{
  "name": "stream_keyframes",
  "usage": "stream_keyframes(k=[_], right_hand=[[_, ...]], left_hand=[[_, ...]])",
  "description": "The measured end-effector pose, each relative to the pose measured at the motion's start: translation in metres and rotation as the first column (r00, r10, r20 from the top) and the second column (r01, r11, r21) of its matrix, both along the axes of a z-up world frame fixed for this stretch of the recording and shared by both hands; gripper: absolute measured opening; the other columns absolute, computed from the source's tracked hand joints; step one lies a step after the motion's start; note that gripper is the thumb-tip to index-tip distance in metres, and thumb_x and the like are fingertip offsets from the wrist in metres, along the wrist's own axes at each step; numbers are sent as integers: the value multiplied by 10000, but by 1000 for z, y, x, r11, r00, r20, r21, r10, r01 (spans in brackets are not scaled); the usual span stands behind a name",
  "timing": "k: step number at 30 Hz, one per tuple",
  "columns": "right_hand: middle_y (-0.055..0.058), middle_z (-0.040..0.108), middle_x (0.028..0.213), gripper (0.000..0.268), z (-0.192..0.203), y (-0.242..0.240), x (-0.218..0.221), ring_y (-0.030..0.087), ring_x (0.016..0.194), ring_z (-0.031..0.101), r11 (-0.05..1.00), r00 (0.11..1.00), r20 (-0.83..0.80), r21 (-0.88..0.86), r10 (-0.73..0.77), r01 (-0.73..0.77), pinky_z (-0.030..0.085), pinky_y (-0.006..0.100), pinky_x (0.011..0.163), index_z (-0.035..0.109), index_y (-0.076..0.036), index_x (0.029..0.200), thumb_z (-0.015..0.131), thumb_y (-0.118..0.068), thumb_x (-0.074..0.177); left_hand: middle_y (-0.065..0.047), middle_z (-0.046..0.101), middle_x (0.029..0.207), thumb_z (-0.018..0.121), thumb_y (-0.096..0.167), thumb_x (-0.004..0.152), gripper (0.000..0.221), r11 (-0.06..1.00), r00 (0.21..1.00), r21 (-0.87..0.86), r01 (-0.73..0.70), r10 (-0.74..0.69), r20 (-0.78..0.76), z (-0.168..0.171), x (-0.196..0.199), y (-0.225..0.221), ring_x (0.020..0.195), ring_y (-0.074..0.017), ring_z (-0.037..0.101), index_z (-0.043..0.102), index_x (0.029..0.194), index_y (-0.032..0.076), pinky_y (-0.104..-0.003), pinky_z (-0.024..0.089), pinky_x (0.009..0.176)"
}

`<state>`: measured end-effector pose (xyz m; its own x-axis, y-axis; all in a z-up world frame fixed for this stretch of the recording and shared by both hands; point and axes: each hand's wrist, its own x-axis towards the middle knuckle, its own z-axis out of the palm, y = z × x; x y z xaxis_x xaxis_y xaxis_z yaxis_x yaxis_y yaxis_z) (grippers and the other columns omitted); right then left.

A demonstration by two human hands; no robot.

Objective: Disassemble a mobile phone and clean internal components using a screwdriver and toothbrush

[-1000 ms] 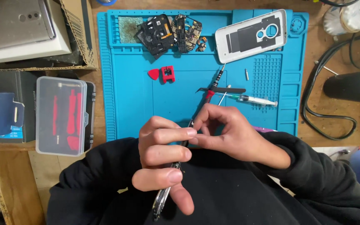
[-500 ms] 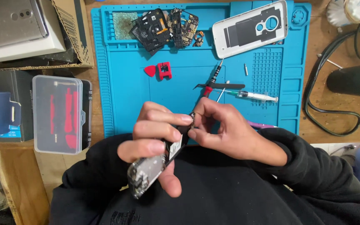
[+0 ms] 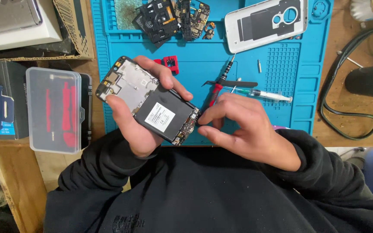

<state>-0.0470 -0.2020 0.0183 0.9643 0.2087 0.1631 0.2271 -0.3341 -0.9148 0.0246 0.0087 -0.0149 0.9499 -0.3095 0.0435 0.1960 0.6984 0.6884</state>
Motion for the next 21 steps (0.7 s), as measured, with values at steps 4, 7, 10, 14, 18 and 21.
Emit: stream_keyframes(k=[4,7,10,14,18,21], right_hand=[[61,692,892,116,7,-1,4,285,757,605,989,986,145,-135,88,-68,467,416,725,751,-86,1142,808,-184,1114],[66,614,840,116,8,0,6,304,730,563,975,978,172,-208,119,-82,432,433,689,748,-102,1159,792,-206,1133],[68,584,831,115,10,1,8,317,730,559,961,975,176,-265,134,-85,420,448,676,742,-118,1149,790,-221,1141],[47,549,815,160,18,1,9,299,730,570,926,978,168,-375,127,-56,419,452,651,740,-152,1127,834,-280,1135],[31,596,872,178,23,0,10,305,773,584,884,969,195,-466,154,-47,413,450,659,740,-177,1137,807,-342,1156],[29,592,861,162,22,-1,9,288,758,597,847,971,172,-528,166,-51,464,455,663,749,-193,1172,810,-343,1161]], left_hand=[[-83,663,1231,596,762,1155,715,997,996,-21,76,-76,-43,-1,3,2,982,-348,762,586,1517,146,-475,600,883],[-89,672,1227,602,767,1143,710,994,990,-7,110,-110,-84,-4,4,4,991,-351,775,593,1498,152,-471,615,925],[-100,687,1220,631,751,1133,714,990,981,-34,140,-144,-130,-6,4,3,992,-359,780,606,1491,134,-474,638,948],[-97,690,1207,611,744,1135,718,985,972,-3,171,-169,-160,-5,5,4,975,-356,796,610,1486,117,-471,646,925],[-104,644,1185,633,736,1115,708,981,961,-35,190,-193,-200,-2,7,1,952,-342,784,590,1447,113,-459,653,888],[-103,646,1188,609,704,1146,671,979,961,-9,204,-202,-187,-2,7,0,955,-327,794,584,1437,100,-444,664,886]])
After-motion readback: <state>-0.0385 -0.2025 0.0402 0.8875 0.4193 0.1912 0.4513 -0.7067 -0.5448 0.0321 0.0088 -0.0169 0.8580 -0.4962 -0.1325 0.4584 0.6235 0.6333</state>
